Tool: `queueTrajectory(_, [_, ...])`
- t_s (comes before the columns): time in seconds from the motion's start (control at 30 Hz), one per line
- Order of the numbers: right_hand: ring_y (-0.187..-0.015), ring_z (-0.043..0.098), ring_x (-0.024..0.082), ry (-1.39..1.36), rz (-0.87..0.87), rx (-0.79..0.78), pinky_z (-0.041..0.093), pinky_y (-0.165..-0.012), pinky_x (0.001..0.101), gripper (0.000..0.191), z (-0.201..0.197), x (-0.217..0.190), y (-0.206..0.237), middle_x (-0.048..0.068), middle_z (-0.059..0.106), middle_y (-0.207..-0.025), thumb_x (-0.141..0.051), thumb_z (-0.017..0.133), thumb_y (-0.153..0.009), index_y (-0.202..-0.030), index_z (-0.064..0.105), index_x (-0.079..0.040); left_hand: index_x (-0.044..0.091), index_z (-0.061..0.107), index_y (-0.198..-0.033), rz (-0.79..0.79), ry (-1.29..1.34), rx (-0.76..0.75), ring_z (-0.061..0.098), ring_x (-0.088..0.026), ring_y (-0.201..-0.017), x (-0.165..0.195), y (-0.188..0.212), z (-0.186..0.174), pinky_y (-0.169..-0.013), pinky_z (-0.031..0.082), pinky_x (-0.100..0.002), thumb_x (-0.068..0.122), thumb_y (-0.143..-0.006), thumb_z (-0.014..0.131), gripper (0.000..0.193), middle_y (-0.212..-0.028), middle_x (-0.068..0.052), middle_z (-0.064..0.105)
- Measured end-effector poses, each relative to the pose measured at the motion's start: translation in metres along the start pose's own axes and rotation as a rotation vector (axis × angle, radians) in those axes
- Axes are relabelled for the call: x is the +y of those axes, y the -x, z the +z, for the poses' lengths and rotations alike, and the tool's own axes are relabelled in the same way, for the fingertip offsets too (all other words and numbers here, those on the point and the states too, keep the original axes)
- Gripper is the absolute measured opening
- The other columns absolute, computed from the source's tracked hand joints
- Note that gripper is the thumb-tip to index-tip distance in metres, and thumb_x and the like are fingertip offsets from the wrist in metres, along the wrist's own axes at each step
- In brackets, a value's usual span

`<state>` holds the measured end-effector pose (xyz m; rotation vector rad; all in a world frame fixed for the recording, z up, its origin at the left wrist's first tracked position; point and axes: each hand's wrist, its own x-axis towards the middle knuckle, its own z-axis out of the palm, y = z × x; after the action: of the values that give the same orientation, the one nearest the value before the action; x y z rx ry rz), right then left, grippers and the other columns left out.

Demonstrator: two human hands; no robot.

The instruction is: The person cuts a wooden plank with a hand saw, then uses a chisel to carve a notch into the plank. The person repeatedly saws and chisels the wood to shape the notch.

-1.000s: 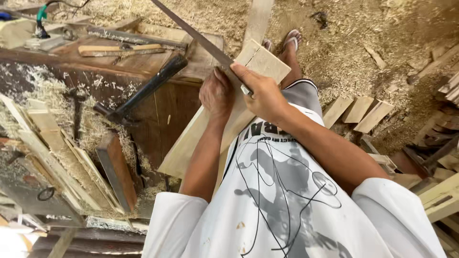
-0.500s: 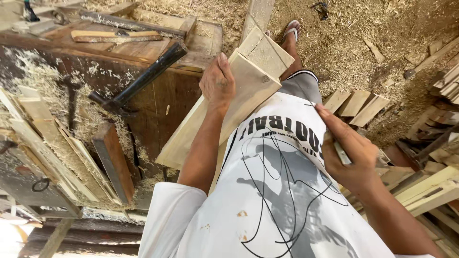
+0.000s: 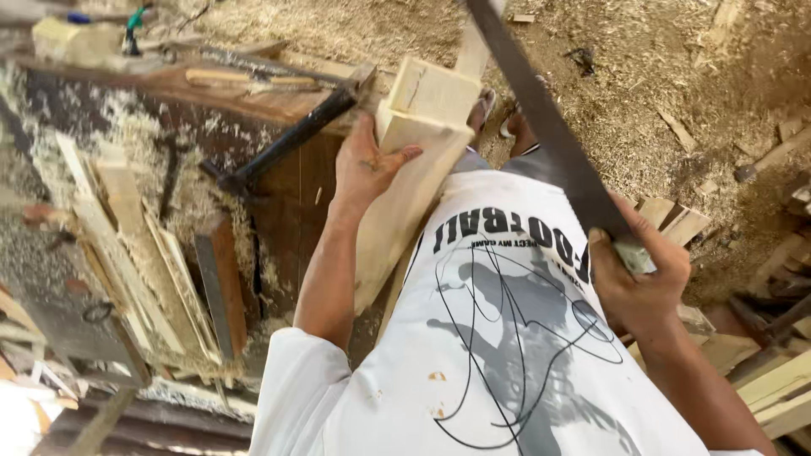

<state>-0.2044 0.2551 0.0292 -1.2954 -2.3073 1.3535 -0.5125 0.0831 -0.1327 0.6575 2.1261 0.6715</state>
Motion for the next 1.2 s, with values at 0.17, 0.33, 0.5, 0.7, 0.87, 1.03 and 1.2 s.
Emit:
queueTrajectory(0.17, [-0.089,0.068,0.011,-0.047,-0.107,-0.028,0.053,-0.079,0.0227,0.040,-0.013,-0.001,-0.009,0.017,0.075,-0.106,0.007,0.071,-0.102,-0.142,0.063,0.006,0.003,0.053,-0.112,0.069,-0.342,0.442,0.061,-0.040,-0.099,0.041,0.030,0.003,-0.082,0.051,-0.051,0.028,-0.073,0.093,0.061,-0.105,-0.017,0.061])
queueTrajectory(0.33, [-0.075,0.067,0.010,0.033,-0.258,-0.139,0.050,-0.066,0.0213,0.046,-0.040,0.009,-0.008,0.015,0.074,-0.098,0.007,0.071,-0.095,-0.141,0.063,0.003,0.002,0.053,-0.116,0.045,-0.268,0.623,0.059,-0.042,-0.107,0.071,0.042,0.033,-0.084,0.052,-0.050,0.008,-0.070,0.087,0.058,-0.111,-0.020,0.057])
queueTrajectory(0.5, [-0.102,0.076,0.026,0.090,-0.406,-0.285,0.060,-0.085,0.0324,0.053,-0.069,0.034,-0.002,0.025,0.073,-0.128,0.012,0.064,-0.090,-0.141,0.061,0.001,-0.004,0.047,-0.126,-0.071,-0.101,0.535,0.058,-0.043,-0.122,0.081,0.048,0.080,-0.098,0.051,-0.049,0.004,-0.077,0.081,0.061,-0.125,-0.023,0.058])
queueTrajectory(0.7, [-0.080,0.074,0.018,0.036,-0.363,-0.412,0.061,-0.076,0.0311,0.060,-0.094,0.068,0.002,0.017,0.071,-0.130,0.014,0.064,-0.084,-0.143,0.059,0.001,-0.006,0.027,-0.154,0.074,-0.363,0.655,0.042,-0.049,-0.145,0.079,0.046,0.135,-0.123,0.036,-0.049,0.001,-0.075,0.082,0.097,-0.154,-0.035,0.040])
queueTrajectory(0.87, [-0.088,0.074,0.023,0.014,-0.415,-0.482,0.061,-0.075,0.0317,0.060,-0.134,0.090,0.004,0.020,0.064,-0.140,0.012,0.068,-0.083,-0.141,0.058,0.001,-0.004,0.029,-0.154,-0.043,-0.454,0.638,0.038,-0.052,-0.145,0.076,0.042,0.167,-0.122,0.031,-0.054,0.003,-0.071,0.084,0.099,-0.155,-0.036,0.039])
queueTrajectory(1.03, [-0.081,0.072,0.018,0.048,-0.367,-0.553,0.059,-0.071,0.0315,0.061,-0.170,0.119,0.009,0.021,0.065,-0.141,0.014,0.066,-0.079,-0.138,0.060,0.003,-0.005,0.027,-0.155,-0.025,-0.517,0.653,0.038,-0.051,-0.145,0.067,0.042,0.175,-0.124,0.031,-0.055,0.005,-0.071,0.086,0.103,-0.154,-0.035,0.038])
queueTrajectory(1.2, [-0.119,0.072,0.034,0.000,-0.387,-0.592,0.061,-0.093,0.0378,0.065,-0.176,0.116,-0.004,0.017,0.061,-0.145,0.013,0.063,-0.079,-0.142,0.057,-0.001,-0.003,0.028,-0.158,-0.018,-0.469,0.632,0.040,-0.048,-0.148,0.056,0.045,0.173,-0.127,0.032,-0.051,0.006,-0.074,0.089,0.103,-0.156,-0.032,0.041])
